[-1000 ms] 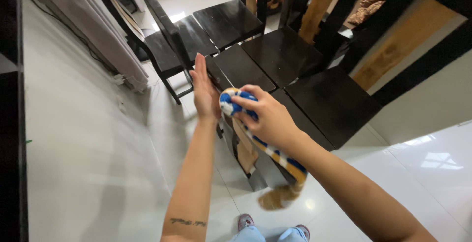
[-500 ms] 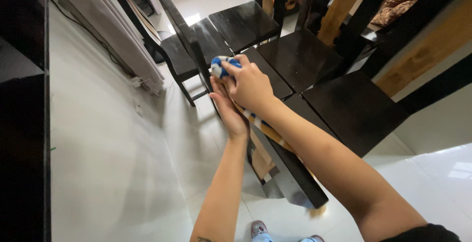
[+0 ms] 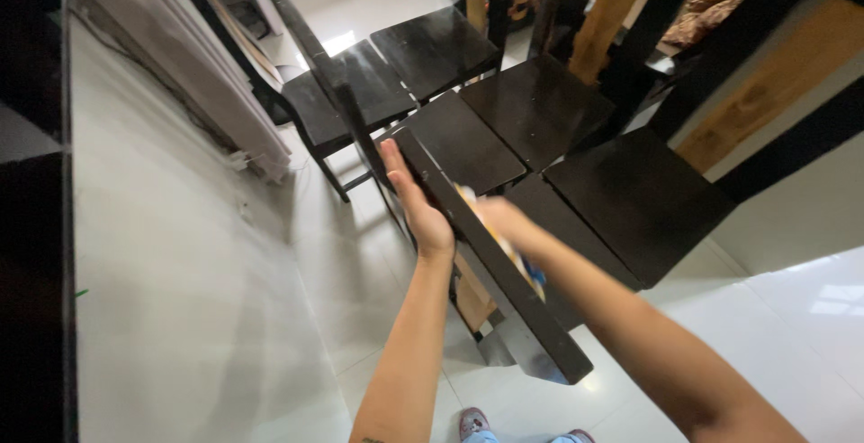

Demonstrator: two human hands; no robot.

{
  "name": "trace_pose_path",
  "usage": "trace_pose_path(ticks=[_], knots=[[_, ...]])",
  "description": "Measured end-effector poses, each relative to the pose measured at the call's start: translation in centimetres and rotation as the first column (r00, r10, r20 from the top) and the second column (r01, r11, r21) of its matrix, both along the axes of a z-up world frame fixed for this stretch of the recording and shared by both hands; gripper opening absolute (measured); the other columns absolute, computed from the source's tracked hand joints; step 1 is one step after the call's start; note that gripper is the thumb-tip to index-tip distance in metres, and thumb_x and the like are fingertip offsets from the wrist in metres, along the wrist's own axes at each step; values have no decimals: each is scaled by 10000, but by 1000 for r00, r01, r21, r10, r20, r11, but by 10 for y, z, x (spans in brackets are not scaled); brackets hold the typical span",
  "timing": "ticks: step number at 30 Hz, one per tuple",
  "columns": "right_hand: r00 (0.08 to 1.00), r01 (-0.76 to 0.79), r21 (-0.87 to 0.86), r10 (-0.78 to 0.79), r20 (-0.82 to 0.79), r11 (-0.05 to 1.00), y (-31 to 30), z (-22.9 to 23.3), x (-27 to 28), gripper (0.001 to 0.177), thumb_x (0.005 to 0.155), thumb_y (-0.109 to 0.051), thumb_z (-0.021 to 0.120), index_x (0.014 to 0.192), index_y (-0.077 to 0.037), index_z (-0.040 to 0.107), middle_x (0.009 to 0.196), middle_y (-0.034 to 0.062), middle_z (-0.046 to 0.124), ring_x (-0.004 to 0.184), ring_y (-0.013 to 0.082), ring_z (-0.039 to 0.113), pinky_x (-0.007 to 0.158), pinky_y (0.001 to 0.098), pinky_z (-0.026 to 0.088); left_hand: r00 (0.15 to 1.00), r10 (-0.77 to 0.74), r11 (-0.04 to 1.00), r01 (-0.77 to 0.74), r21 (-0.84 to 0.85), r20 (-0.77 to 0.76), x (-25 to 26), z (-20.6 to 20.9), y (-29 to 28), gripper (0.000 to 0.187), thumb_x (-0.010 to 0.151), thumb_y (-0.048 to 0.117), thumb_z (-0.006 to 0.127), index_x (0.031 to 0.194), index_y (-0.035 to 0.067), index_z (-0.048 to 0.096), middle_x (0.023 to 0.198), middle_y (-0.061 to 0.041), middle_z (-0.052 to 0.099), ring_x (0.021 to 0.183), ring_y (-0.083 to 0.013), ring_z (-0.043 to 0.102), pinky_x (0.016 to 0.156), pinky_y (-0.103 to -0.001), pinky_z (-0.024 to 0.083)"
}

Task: The person sweeps the tiled floor with a broom, moving around furniture and a cardboard box. Then the person picks up a cloth and wipes the backrests of several dark wooden chairs.

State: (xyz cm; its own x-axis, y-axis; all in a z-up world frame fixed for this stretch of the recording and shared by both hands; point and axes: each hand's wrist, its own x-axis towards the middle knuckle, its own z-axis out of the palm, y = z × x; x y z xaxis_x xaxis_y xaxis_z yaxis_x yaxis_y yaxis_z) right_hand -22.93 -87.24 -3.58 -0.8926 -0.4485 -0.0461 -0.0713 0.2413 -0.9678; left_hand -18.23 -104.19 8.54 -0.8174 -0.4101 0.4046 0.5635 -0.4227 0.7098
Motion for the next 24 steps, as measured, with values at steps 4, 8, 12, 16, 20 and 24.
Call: trace_pose_path(ticks=[4,8,12,16,20,24], knots=[[973,45,-34,-36,228,998,30,-14,89,334,883,-282,735,1143,-75,768,974,43,739,877,97,622,789,312,525,1000,-29,998,29,49,1,3,3,0,752,1101,537,194,1648,28,105,1752,-110,81,1622,-235,81,1309,-373,69],[945,255,462,-321,68,849,64,8,127,300,820,-272,740,1095,-163,688,1056,69,726,983,204,705,883,354,537,1000,-8,1000,8,12,29,3,7,-4,781,1090,567,192,1646,22,128,1746,-116,115,1619,-238,103,1310,-376,86],[909,405,485,-400,-120,775,96,53,137,253,736,-141,771,980,-122,706,1126,126,608,1041,287,644,939,382,529,1000,-24,997,24,75,2,11,8,-4,744,1105,533,227,1635,12,187,1739,-132,166,1615,-254,152,1314,-388,118],[872,477,294,-405,-274,828,99,133,155,286,742,-200,798,1010,-157,707,1186,107,594,1091,267,626,936,373,529,995,88,995,-86,-39,41,46,7,11,685,1129,495,276,1604,2,307,1719,-146,259,1612,-265,204,1320,-394,143],[849,460,201,-362,-386,865,74,210,195,406,758,-236,788,1130,-153,648,1255,88,534,1107,223,598,910,354,529,987,79,997,-78,-10,138,86,18,27,623,1109,455,300,1565,34,357,1712,-111,244,1603,-244,180,1300,-391,130],[937,335,-86,-341,-76,938,51,234,220,495,935,-264,714,1399,-232,543,1194,120,645,1043,199,709,905,314,577,977,34,999,-38,12,209,108,31,33,566,1084,384,345,1548,60,347,1705,-89,215,1599,-213,104,1284,-385,78]])
